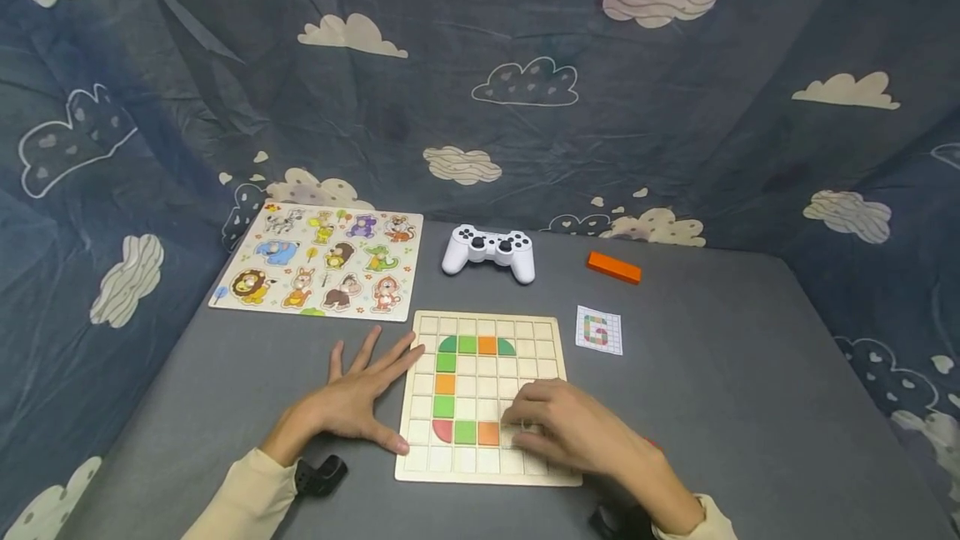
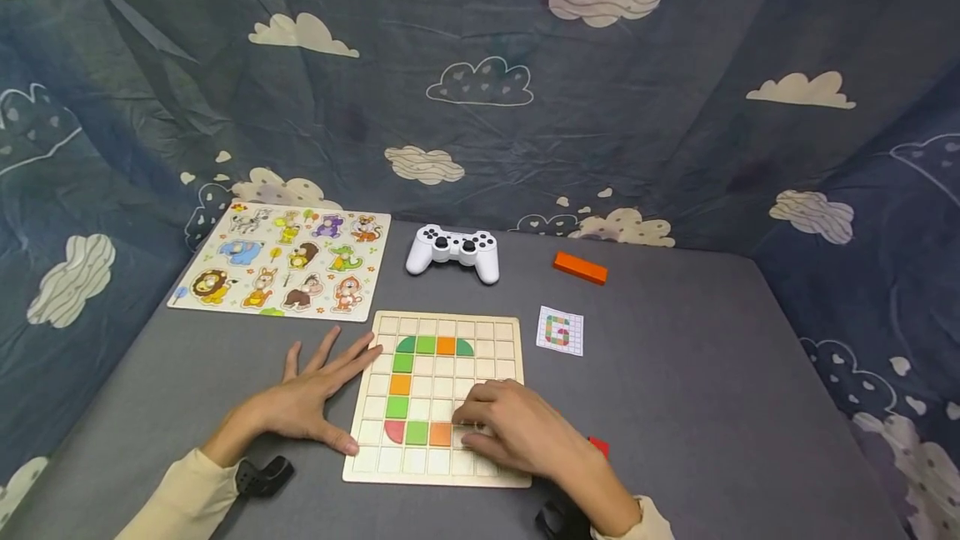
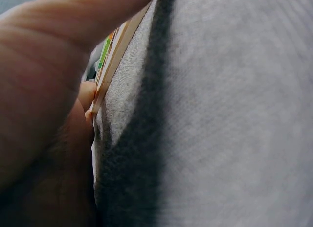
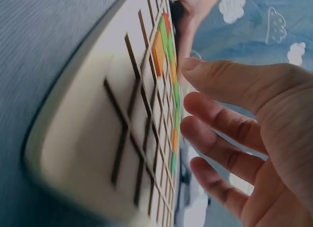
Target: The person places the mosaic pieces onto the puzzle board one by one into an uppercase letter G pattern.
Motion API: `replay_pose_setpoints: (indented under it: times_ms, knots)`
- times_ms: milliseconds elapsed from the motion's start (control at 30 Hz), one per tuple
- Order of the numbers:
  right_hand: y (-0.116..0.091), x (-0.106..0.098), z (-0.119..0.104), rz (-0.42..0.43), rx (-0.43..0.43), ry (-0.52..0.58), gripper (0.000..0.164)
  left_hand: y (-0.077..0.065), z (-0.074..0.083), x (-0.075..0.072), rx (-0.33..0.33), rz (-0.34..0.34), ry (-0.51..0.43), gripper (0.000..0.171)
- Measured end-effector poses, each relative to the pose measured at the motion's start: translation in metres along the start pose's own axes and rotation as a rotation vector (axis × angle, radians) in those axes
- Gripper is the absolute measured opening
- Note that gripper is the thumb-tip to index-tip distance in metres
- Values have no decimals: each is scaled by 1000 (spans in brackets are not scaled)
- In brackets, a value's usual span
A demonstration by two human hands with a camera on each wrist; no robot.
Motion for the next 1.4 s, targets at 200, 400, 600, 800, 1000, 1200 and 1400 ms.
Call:
replay_pose_setpoints:
  times_ms: [200, 400, 600, 800, 1000, 1200, 1400]
  knots:
    - [-27, -17, 7, -4, 145, -11, 18, -1, 1, -1, 6, -2, -1, 125]
    - [-51, -30, 13, -5, 254, -11, 22, -2, 1, -1, 7, -3, -6, 125]
    - [-72, -36, 18, 24, 286, -31, 28, -2, 0, 0, 10, 8, -11, 125]
    - [-92, -39, 25, 72, 305, -50, 30, -4, -1, 0, 12, 7, -23, 125]
    - [-106, -40, 27, 62, 351, -99, 31, -3, 0, 0, 10, 5, -18, 125]
    - [-115, -39, 29, 53, 423, -100, 32, -1, 0, 1, 7, -2, -12, 125]
    - [-123, -40, 33, 65, 450, -113, 33, -1, 0, 1, 10, 5, -11, 125]
Point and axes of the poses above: each hand's wrist, its own y-axis towards the middle knuckle, its own x-axis out of the palm, z = x × y, the point moved 3 cm from there along y, towards the middle knuckle, and after that the axes turned 7 degrees about y, right-handed, at the moved point
